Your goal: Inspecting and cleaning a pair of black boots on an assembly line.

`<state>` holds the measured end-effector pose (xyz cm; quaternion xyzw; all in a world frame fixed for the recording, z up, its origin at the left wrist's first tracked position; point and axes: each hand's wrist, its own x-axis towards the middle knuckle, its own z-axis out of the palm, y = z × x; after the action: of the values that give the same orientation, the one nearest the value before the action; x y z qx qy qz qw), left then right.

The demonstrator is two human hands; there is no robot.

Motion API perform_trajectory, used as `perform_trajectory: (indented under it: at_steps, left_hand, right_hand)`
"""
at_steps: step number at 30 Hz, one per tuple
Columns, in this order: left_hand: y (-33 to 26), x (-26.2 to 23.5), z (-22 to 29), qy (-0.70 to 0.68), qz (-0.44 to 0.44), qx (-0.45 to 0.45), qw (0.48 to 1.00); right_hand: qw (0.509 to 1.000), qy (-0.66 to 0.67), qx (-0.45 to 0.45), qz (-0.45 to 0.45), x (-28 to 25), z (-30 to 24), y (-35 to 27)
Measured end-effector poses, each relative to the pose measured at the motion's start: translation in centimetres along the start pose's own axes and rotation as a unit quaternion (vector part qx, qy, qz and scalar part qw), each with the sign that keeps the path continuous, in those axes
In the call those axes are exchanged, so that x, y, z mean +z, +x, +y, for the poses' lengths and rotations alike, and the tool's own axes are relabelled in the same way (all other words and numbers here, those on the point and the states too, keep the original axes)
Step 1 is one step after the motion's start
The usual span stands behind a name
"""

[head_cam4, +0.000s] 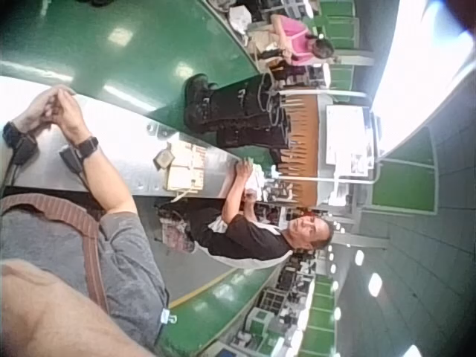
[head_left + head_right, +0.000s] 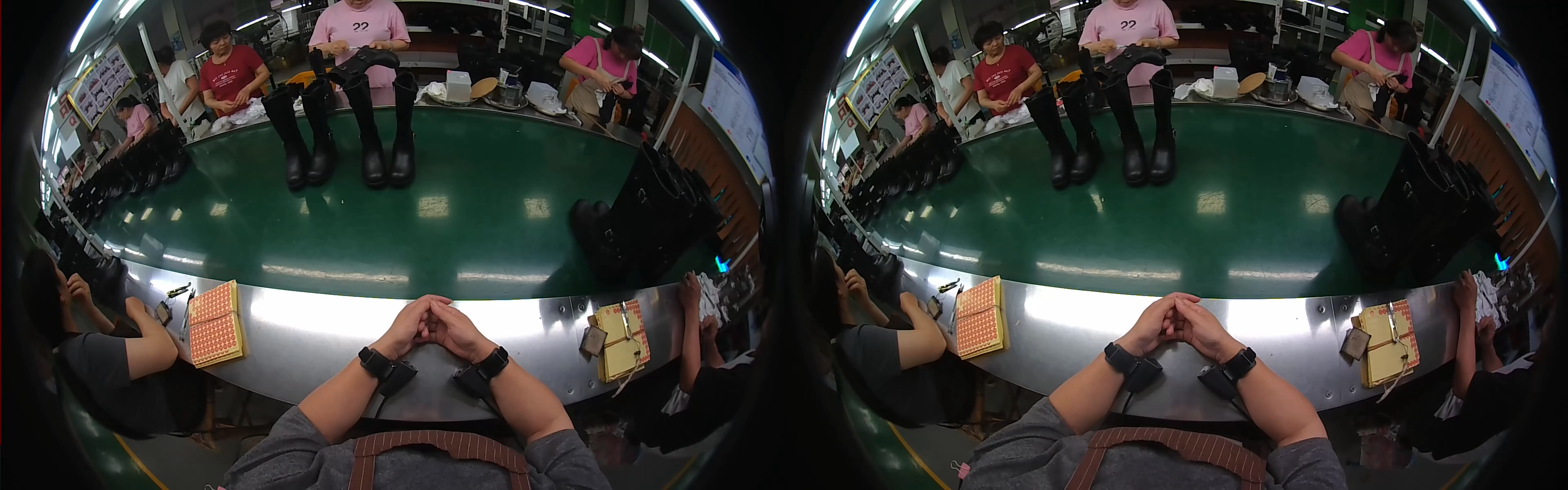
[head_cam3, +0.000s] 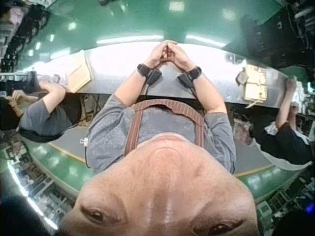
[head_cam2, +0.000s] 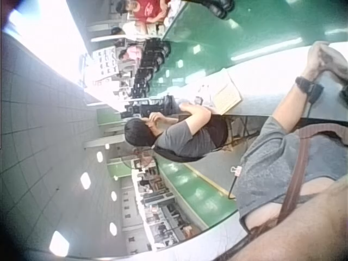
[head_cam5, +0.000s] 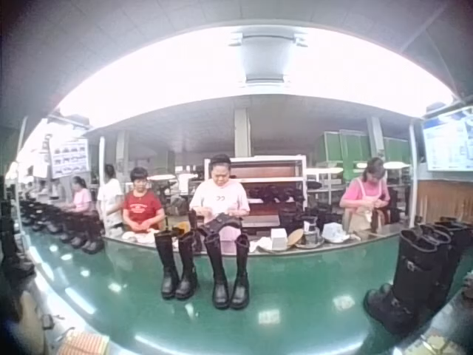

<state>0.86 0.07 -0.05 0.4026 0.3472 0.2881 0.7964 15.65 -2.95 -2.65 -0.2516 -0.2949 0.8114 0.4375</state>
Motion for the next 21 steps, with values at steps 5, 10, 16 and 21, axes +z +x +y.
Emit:
perform_trajectory:
  at_steps: [5, 10, 16, 21]
  left_hand:
    - [0.06, 0.05, -0.09, 0.001, 0.001, 0.001, 1.0]
    - [0.04, 0.04, -0.08, 0.005, -0.001, 0.0, 1.0]
    - [0.03, 0.16, -0.01, 0.003, 0.0, -0.001, 1.0]
    - [0.06, 0.3, -0.03, 0.004, 0.004, -0.002, 1.0]
  right_hand:
    - [1.0, 0.0, -0.001, -0.003, -0.13, 0.01, -0.06]
    - [1.0, 0.001, -0.006, -0.008, -0.22, 0.04, -0.05]
    - [1.0, 0.002, -0.005, -0.009, -0.28, 0.03, -0.09]
    - [1.0, 0.0, -0.002, -0.003, -0.36, 0.0, -0.16]
